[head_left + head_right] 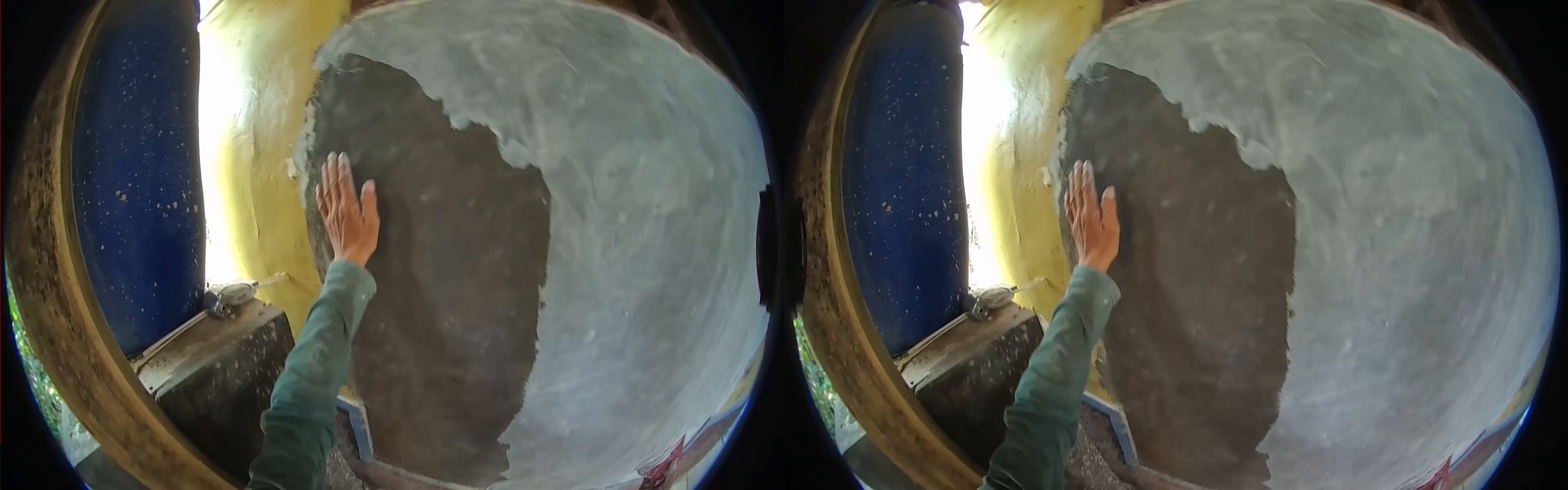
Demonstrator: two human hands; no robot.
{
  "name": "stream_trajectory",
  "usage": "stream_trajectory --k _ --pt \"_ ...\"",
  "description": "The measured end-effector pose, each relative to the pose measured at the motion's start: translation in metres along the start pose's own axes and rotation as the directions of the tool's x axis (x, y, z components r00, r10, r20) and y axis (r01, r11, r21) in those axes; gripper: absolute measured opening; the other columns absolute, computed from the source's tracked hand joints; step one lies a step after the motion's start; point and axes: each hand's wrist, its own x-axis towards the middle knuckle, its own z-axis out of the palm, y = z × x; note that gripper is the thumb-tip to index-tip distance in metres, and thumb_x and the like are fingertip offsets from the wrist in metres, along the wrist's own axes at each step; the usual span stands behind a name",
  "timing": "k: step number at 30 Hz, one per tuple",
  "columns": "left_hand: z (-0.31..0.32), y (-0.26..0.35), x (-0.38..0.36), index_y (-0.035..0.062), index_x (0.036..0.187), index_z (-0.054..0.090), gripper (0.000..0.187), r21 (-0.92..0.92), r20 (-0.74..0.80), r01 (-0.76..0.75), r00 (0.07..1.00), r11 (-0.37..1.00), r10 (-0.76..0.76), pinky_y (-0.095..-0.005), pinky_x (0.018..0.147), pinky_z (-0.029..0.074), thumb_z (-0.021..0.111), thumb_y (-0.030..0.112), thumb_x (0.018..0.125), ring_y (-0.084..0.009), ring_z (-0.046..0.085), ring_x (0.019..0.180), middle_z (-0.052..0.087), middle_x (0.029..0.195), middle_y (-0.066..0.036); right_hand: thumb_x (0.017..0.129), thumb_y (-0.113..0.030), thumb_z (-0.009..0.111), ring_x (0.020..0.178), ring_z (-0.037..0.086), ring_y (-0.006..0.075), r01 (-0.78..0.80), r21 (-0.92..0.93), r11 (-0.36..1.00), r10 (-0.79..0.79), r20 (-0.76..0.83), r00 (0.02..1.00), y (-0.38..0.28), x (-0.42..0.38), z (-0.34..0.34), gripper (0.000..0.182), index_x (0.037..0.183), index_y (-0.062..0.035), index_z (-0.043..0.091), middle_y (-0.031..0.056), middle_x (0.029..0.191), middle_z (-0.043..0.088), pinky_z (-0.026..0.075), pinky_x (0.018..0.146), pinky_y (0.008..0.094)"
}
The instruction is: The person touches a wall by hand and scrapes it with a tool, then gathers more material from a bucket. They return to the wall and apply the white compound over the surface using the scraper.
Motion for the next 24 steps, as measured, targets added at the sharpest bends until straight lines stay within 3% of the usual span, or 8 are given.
stream_trajectory --k 1,2,7,15,18,20,22,24 --pt "0.006 -0.010 0.026 0.0078 0.165 0.033 0.066 0.042 0.026 -0.075 0.997 0.996 0.074 -0.0496 0.130 0.014 0.042 0.044 0.110 -0.0327 0.023 0.161 0.030 0.172 -0.015 0.095 0.001 0.060 0.077 0.053 0.0116 0.102 -0.078 0.992 -0.108 -0.068 0.992 0.000 0.004 0.015 0.043 0.138 -0.0001 0.060 0.0013 0.088 0.057 0.045 0.071 0.0256" --pt "0.012 -0.017 0.049 0.0078 0.165 0.033 0.066 0.037 0.006 -0.078 0.997 0.996 0.078 -0.0496 0.130 0.014 0.042 0.044 0.110 -0.0327 0.023 0.161 0.030 0.172 -0.015 0.099 -0.006 0.063 0.078 0.054 0.0113 -0.150 0.620 0.770 0.200 -0.012 0.980 -0.045 -0.005 0.060 0.031 0.130 0.0022 0.060 0.0015 0.088 0.059 0.046 0.073 0.0254" --pt "0.027 -0.050 0.102 0.0108 0.166 0.031 0.065 0.027 0.042 -0.247 0.968 0.969 0.246 -0.0496 0.131 0.013 0.041 0.045 0.111 -0.0330 0.022 0.161 0.028 0.173 -0.013 0.103 -0.017 0.066 0.081 0.056 0.0119 -0.146 0.582 0.800 0.096 0.117 0.989 -0.079 0.002 0.121 0.034 0.131 0.0025 0.059 0.0021 0.089 0.061 0.048 0.078 0.0265" --pt "0.043 -0.057 0.168 0.0091 0.167 0.029 0.075 0.063 -0.014 0.144 0.990 0.988 -0.143 -0.0499 0.131 0.011 0.034 0.056 0.109 -0.0328 0.014 0.163 0.022 0.176 -0.012 0.103 -0.025 0.070 0.091 0.063 0.0107 -0.128 0.518 0.846 0.078 0.117 0.990 -0.145 0.071 0.179 0.049 0.142 -0.0012 0.055 0.0028 0.099 0.069 0.052 0.087 0.0277" --pt "0.044 -0.064 0.174 0.0082 0.165 0.032 0.074 0.050 -0.039 0.035 0.999 0.998 -0.034 -0.0505 0.131 0.013 0.039 0.055 0.108 -0.0344 0.018 0.162 0.025 0.174 -0.013 0.104 -0.046 0.060 0.152 0.039 0.0280 0.268 0.113 0.957 -0.275 0.053 0.960 -0.176 0.099 0.216 0.074 0.164 -0.0088 0.039 0.0098 0.167 0.038 0.036 0.123 0.0444" --pt "0.038 -0.066 0.178 0.0095 0.165 0.033 0.073 0.034 -0.047 -0.058 0.997 0.998 0.060 -0.0505 0.131 0.014 0.042 0.054 0.108 -0.0347 0.020 0.161 0.027 0.174 -0.013 0.102 -0.046 0.064 0.150 0.042 0.0285 0.116 0.417 0.902 -0.193 0.148 0.970 -0.213 0.124 0.251 0.077 0.164 -0.0075 0.038 0.0120 0.163 0.042 0.037 0.122 0.0439" --pt "0.027 -0.068 0.173 0.0142 0.166 0.033 0.069 0.068 0.043 -0.249 0.968 0.966 0.246 -0.0476 0.131 0.014 0.041 0.053 0.109 -0.0321 0.018 0.162 0.028 0.174 -0.010 0.102 -0.028 0.065 0.142 0.051 0.0250 0.153 0.410 0.899 -0.212 0.103 0.972 -0.276 0.100 0.313 0.056 0.153 -0.0057 0.053 0.0118 0.151 0.054 0.043 0.117 0.0404" --pt "0.029 -0.072 0.160 0.0153 0.166 0.033 0.067 0.069 0.024 -0.230 0.973 0.971 0.229 -0.0470 0.131 0.015 0.041 0.052 0.110 -0.0320 0.019 0.162 0.029 0.174 -0.009 0.101 -0.027 0.067 0.139 0.053 0.0247 0.222 0.431 0.874 -0.361 0.273 0.892 -0.297 0.116 0.344 0.056 0.151 -0.0040 0.054 0.0122 0.151 0.054 0.044 0.116 0.0391"
